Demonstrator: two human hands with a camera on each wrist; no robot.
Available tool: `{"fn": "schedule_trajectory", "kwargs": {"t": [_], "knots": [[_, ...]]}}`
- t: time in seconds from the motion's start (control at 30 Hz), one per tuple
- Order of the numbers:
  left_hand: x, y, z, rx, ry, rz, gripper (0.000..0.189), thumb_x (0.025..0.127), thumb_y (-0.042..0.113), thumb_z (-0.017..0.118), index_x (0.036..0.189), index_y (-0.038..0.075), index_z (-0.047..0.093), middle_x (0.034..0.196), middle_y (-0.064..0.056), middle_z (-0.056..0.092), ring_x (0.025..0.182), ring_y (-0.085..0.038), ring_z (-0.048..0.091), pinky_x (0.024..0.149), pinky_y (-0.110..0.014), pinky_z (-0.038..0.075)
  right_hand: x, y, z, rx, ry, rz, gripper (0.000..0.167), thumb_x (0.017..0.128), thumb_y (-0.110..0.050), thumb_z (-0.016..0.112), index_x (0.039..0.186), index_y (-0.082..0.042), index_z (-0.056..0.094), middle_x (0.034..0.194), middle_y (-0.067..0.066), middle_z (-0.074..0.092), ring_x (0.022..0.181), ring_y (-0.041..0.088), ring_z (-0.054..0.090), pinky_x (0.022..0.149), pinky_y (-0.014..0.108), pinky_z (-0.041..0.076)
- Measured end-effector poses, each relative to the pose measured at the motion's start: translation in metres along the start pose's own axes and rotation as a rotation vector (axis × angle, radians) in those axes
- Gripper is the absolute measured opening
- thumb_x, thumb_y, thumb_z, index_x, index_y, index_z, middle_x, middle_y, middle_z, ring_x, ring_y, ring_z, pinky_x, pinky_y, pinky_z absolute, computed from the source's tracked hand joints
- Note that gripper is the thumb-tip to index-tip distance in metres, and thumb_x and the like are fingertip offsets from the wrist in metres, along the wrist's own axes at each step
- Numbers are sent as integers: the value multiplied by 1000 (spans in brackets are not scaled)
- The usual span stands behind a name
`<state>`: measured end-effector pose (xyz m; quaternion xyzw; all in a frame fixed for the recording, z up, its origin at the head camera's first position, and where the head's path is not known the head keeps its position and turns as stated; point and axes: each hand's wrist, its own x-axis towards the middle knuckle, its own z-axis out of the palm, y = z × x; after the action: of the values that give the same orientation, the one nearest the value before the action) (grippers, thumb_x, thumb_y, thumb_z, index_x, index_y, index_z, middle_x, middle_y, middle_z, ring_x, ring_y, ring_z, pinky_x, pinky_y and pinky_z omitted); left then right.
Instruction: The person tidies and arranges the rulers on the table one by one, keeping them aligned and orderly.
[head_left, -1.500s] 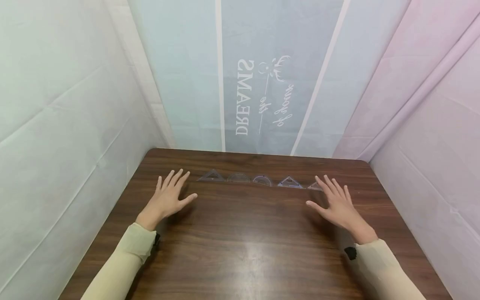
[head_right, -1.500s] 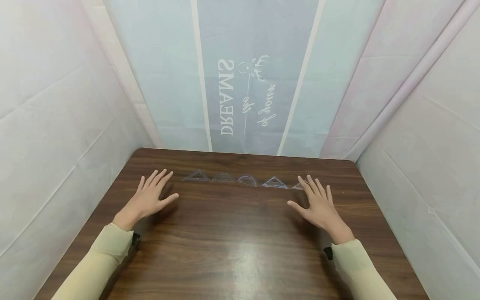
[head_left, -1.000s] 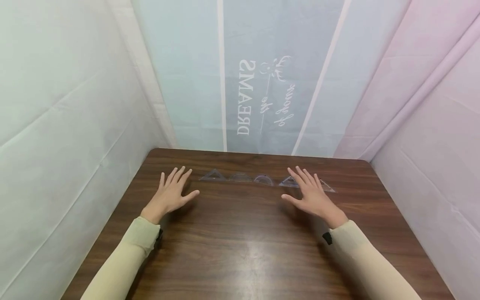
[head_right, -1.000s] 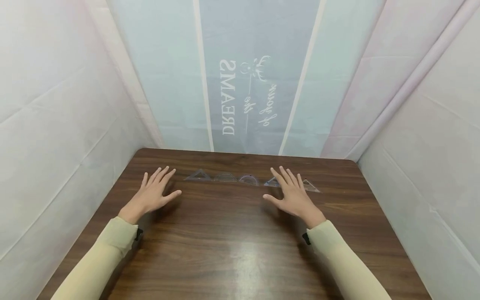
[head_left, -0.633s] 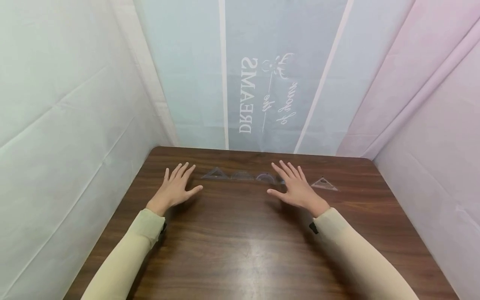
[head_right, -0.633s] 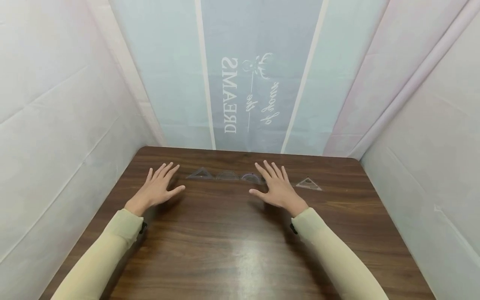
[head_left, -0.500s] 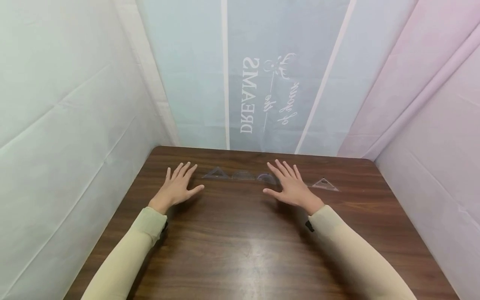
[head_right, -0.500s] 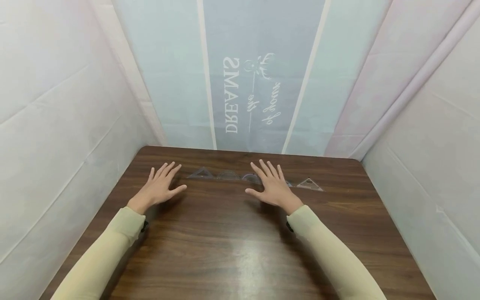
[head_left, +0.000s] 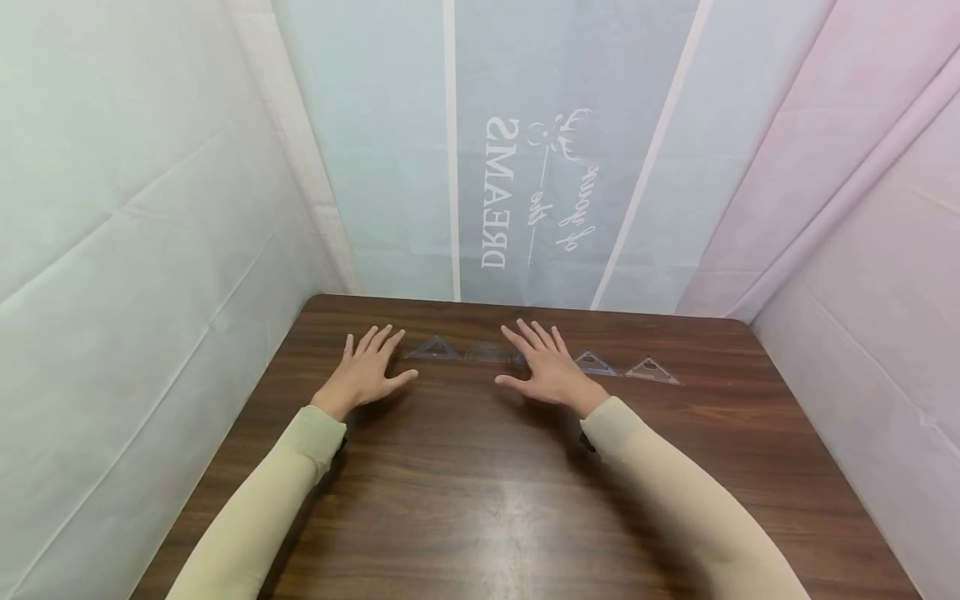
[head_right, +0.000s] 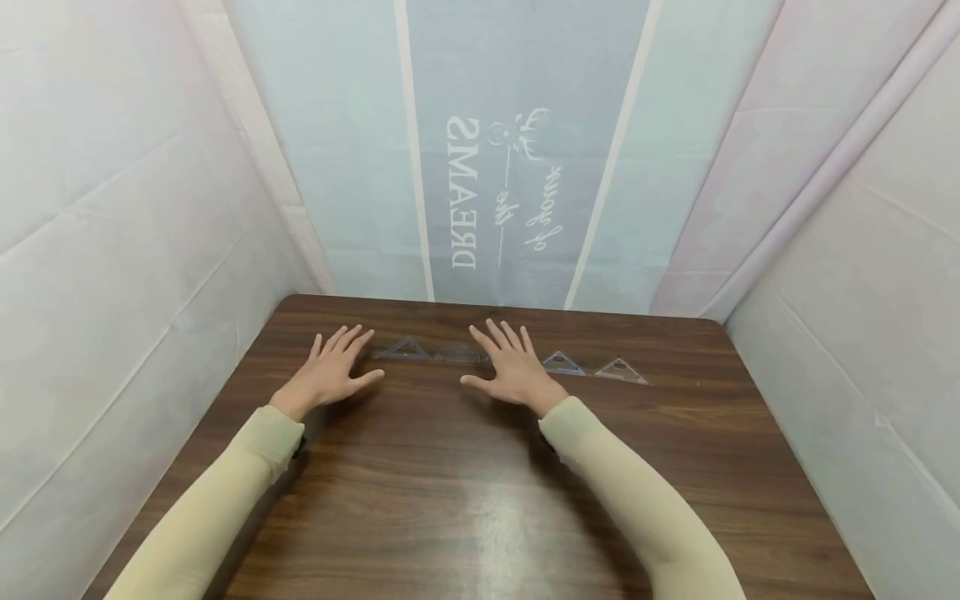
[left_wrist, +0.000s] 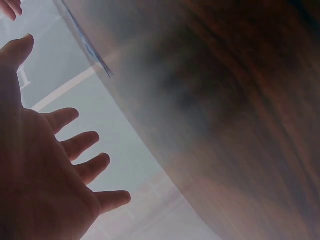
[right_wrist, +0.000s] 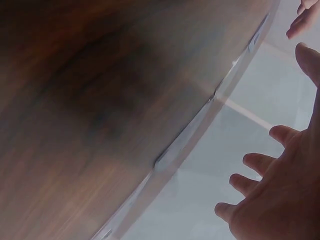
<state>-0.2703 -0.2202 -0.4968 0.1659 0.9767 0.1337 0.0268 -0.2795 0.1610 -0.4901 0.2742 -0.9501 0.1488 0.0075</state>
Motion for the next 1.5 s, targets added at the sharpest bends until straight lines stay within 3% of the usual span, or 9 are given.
{"fn": "schedule_trajectory", "kwargs": {"t": [0.47,0.83,1.2,1.5], "knots": [[15,-1,1,11,-37,-13,92,104,67,55,172,13,25,177,-21,18,163,-46,12,125,-74,-1,34,-25,12,13,-79,-6,96,101,-73,58,174,-27,15,181,7,10,166,34,4,130,60,-5],[27,4,5,9,-65,-11,94,103,68,58,171,12,26,176,-21,21,162,-47,14,125,-74,2,57,-42,20,30,-130,-28,96,102,-70,58,174,-21,18,180,10,11,166,33,13,132,55,8],[34,8,7,12,-75,-1,92,103,65,61,170,11,30,174,-21,25,161,-48,20,127,-71,8,77,-53,33,74,-159,-3,94,100,-64,67,171,-17,28,175,12,29,162,34,25,130,55,21],[40,13,8,11,-69,30,84,104,58,64,165,6,39,169,-22,34,153,-45,36,120,-63,37,89,-62,38,120,-121,15,78,101,-51,74,161,-9,47,162,11,50,151,31,45,122,49,39]]}}
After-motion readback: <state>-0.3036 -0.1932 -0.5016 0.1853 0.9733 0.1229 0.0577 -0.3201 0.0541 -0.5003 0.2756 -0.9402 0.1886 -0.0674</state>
